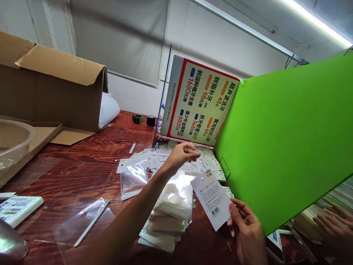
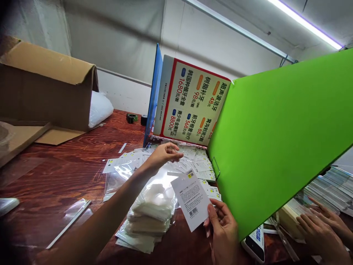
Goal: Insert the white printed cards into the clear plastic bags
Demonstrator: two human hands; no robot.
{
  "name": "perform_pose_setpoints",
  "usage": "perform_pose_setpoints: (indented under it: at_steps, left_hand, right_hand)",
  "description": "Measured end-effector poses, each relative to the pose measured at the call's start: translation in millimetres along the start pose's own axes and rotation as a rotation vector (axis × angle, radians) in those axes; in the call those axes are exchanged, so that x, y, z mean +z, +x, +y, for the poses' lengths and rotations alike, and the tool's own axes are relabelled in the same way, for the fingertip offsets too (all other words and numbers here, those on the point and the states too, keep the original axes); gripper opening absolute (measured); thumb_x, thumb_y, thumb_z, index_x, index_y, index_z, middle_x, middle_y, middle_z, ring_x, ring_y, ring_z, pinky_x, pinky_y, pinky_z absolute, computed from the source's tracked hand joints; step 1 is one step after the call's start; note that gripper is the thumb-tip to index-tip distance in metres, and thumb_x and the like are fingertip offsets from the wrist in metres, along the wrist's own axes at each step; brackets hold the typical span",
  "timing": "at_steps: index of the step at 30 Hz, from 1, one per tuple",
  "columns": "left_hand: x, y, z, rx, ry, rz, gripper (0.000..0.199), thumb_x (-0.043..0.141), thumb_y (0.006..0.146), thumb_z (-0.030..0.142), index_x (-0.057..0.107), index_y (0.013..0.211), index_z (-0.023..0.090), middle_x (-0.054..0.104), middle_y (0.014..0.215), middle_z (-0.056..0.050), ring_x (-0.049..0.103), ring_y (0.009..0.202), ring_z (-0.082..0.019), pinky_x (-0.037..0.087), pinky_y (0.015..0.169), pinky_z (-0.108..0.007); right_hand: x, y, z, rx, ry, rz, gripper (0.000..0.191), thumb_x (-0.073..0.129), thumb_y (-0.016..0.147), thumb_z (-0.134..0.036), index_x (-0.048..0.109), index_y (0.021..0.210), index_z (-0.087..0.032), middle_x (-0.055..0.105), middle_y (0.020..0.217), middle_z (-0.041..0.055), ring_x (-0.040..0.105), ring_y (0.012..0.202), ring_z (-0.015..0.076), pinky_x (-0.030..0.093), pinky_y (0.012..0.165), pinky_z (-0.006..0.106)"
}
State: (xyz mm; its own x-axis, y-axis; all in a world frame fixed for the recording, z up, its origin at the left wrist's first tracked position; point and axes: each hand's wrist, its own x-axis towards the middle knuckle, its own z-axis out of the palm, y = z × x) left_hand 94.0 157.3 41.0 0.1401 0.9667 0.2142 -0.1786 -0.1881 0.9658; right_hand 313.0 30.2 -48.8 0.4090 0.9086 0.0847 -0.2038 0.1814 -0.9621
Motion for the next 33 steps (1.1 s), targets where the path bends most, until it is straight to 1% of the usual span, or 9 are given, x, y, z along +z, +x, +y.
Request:
perform_pose_setpoints:
  at_steps: [4,7,12,18,24,26,29,31,33]
  left_hand:
    - [2.3,1.3,-3.3,-0.053,-0.016,-0.058,0.028,0.08,0.07,0.019,0.057,0.085,0.016,0.067,0.063,0.0,0.063,0.058,-0.013,0.041,0.057,-0.026]
    - [6.4,1.6,-7.6,-0.092,-0.03,-0.127,0.029,0.08,0.069,0.02,0.059,0.088,0.015,0.069,0.069,-0.003,0.065,0.062,-0.015,0.044,0.059,-0.028]
    - [15.9,0.1,-16.2,-0.079,-0.026,-0.217,0.026,0.081,0.068,0.022,0.065,0.087,0.013,0.067,0.072,-0.002,0.063,0.066,-0.014,0.044,0.063,-0.028]
    - [21.2,-3.5,-15.5,-0.056,-0.049,-0.189,0.019,0.079,0.07,0.022,0.067,0.082,0.014,0.066,0.076,-0.002,0.06,0.069,-0.014,0.043,0.067,-0.028]
    - [21.1,-4.8,-10.6,-0.042,-0.037,-0.174,0.023,0.077,0.072,0.028,0.066,0.084,0.012,0.064,0.077,-0.004,0.057,0.066,-0.014,0.041,0.058,-0.027]
    - [22.8,-3.9,-14.9,-0.033,-0.048,-0.233,0.025,0.077,0.071,0.03,0.066,0.084,0.012,0.064,0.077,-0.004,0.057,0.065,-0.014,0.041,0.055,-0.026]
    - [25.7,-2.7,-23.6,-0.021,-0.079,-0.364,0.027,0.076,0.072,0.033,0.068,0.089,0.013,0.069,0.085,-0.006,0.06,0.069,-0.015,0.042,0.054,-0.025]
    - [26.5,-2.9,-27.3,-0.001,-0.069,-0.427,0.03,0.076,0.073,0.035,0.069,0.093,0.014,0.071,0.089,-0.007,0.062,0.071,-0.015,0.042,0.055,-0.024]
    - [26.0,-4.7,-27.7,-0.001,-0.043,-0.491,0.031,0.076,0.072,0.036,0.07,0.093,0.015,0.072,0.09,-0.007,0.062,0.07,-0.015,0.042,0.054,-0.024]
  right_hand:
    - [9.8,-1.6,-9.0,0.022,0.03,0.067,0.056,0.093,0.051,-0.043,0.065,0.091,-0.015,0.061,0.055,-0.0037,0.045,0.04,0.0081,0.035,0.034,0.017]
    - [15.4,-0.3,-13.7,0.031,0.041,0.098,0.055,0.092,0.05,-0.045,0.064,0.085,-0.015,0.059,0.052,-0.0042,0.046,0.041,0.0086,0.036,0.035,0.018]
    - [23.0,3.1,-14.1,0.034,0.064,0.146,0.057,0.094,0.045,-0.045,0.062,0.081,-0.015,0.057,0.05,-0.0052,0.045,0.041,0.0078,0.034,0.034,0.016]
    - [28.1,-1.3,-12.7,0.056,0.124,0.162,0.056,0.095,0.046,-0.039,0.061,0.084,-0.016,0.063,0.063,-0.0042,0.051,0.046,0.0073,0.043,0.039,0.017]
    - [31.3,-10.0,-10.3,-0.019,0.112,0.198,0.056,0.093,0.052,-0.041,0.06,0.09,-0.017,0.064,0.061,-0.005,0.057,0.048,0.0089,0.051,0.046,0.017]
    - [34.6,-12.3,-9.6,-0.056,0.099,0.169,0.054,0.091,0.056,-0.041,0.059,0.092,-0.017,0.067,0.067,-0.0034,0.063,0.054,0.0106,0.056,0.054,0.019]
    - [38.8,-14.7,-8.3,-0.108,0.062,0.069,0.055,0.09,0.061,-0.037,0.056,0.101,-0.019,0.073,0.088,0.002,0.071,0.074,0.0161,0.06,0.069,0.024]
    - [39.2,-15.1,-6.9,-0.155,0.029,0.037,0.058,0.089,0.062,-0.036,0.055,0.107,-0.02,0.072,0.1,0.0044,0.072,0.079,0.0188,0.06,0.071,0.028]
    - [38.0,-14.9,-5.5,-0.21,-0.037,0.057,0.06,0.089,0.062,-0.036,0.055,0.11,-0.021,0.07,0.101,0.0043,0.072,0.074,0.0187,0.06,0.066,0.028]
